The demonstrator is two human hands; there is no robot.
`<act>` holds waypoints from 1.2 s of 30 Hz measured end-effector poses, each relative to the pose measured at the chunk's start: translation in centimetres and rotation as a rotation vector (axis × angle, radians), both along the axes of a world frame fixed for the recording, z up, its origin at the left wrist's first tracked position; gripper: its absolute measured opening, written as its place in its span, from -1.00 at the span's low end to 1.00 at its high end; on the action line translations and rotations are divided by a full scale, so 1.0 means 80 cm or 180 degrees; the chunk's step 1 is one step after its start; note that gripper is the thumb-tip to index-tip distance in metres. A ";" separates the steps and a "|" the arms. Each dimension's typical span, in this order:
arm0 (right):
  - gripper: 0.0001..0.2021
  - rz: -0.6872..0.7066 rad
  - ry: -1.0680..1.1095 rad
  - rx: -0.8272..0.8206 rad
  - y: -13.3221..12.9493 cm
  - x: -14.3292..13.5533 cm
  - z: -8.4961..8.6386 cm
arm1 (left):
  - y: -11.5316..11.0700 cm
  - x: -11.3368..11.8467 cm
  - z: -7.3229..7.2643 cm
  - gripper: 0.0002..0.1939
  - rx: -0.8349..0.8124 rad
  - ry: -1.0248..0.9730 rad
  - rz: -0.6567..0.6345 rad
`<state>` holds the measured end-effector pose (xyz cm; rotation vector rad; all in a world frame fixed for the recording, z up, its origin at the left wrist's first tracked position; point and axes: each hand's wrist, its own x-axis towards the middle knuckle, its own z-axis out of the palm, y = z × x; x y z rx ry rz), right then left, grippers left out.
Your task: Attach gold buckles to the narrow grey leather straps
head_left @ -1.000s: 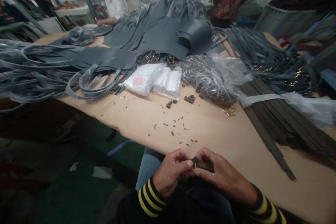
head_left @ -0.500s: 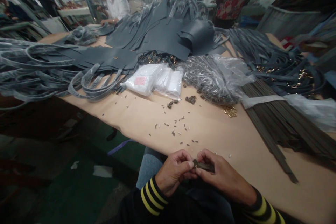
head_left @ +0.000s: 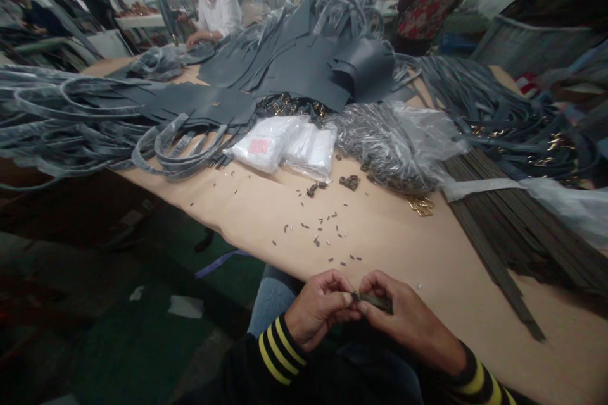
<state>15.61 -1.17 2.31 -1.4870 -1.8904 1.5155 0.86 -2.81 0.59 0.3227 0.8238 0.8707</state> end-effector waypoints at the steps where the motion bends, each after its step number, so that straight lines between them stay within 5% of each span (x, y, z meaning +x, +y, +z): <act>1: -0.94 -0.0012 -0.0017 -0.0018 0.000 0.000 0.000 | 0.000 0.000 -0.002 -0.75 0.0019 0.0031 -0.0007; 18: -0.80 0.0127 0.0576 -0.0359 0.008 0.010 -0.010 | 0.007 0.006 -0.013 -0.79 0.0468 0.0707 -0.0214; 28: -0.90 -0.0122 -0.0068 0.0518 0.000 0.002 -0.016 | -0.003 0.009 0.000 -0.93 0.1867 0.3008 -0.0238; 32: -0.89 0.0029 -0.0249 0.0567 0.001 0.004 -0.008 | -0.005 0.012 -0.001 -0.93 0.2006 0.3014 -0.0278; 36: -0.92 0.0079 -0.0107 0.0465 0.005 0.006 0.006 | 0.000 0.003 0.003 -0.75 0.2152 0.2280 -0.0418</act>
